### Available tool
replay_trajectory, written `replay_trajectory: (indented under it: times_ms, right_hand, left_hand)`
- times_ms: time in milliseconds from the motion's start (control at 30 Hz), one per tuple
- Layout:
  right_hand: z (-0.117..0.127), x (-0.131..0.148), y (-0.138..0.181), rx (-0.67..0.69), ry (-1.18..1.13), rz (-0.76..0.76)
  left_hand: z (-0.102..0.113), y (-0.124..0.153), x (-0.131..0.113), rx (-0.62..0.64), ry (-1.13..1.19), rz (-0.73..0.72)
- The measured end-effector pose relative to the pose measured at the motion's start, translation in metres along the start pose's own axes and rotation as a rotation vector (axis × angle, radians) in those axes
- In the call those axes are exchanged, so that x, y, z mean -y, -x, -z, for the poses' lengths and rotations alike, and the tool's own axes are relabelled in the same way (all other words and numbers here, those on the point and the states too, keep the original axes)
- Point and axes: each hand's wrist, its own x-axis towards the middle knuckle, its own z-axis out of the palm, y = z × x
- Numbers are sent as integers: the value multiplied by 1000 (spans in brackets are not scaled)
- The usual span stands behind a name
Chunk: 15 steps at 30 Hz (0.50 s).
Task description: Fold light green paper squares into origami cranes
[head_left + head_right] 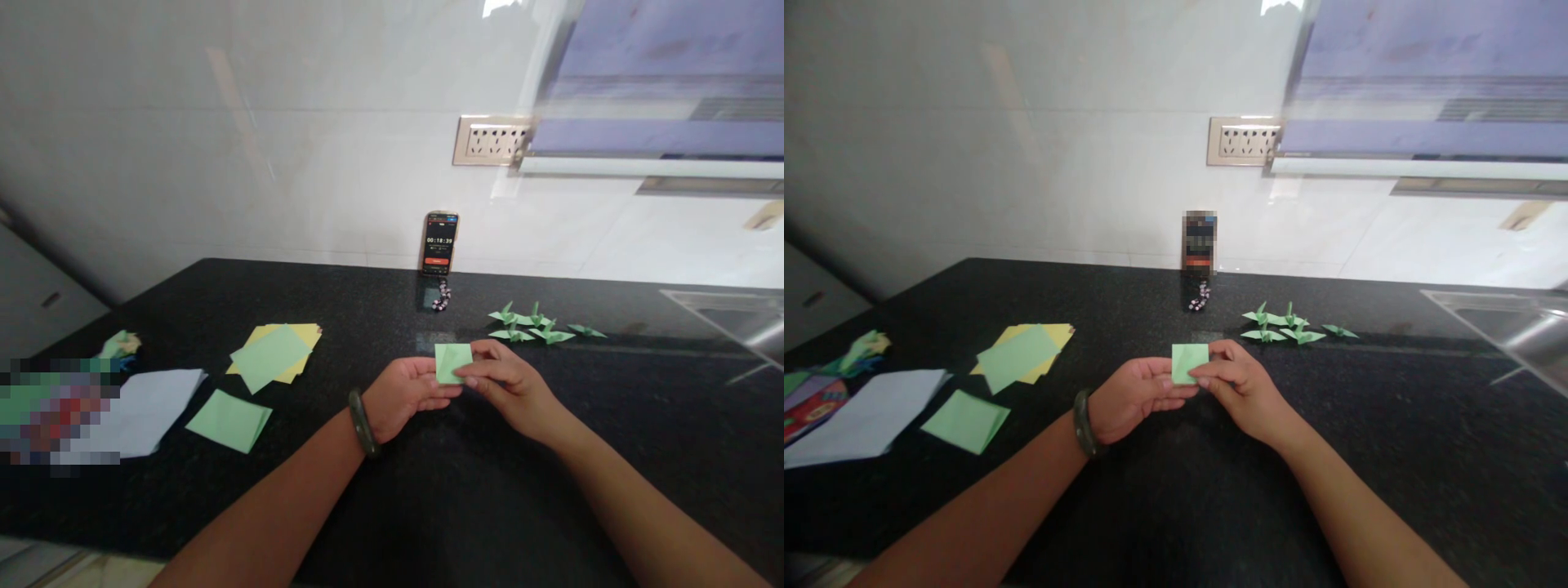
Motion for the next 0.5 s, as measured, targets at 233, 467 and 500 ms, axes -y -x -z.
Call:
replay_trajectory:
  times_ms: [233, 467, 500]
  right_hand:
    - [-9, 3, 2, -113, -33, -181]
    - [-18, 6, 3, -184, -54, -364]
    - [-18, 7, 3, -186, -58, -376]
  left_hand:
    - [-4, 1, 0, -11, -36, 6]
    - [-6, 0, 2, -15, -47, -3]
    - [-7, 0, 2, -14, -46, -2]
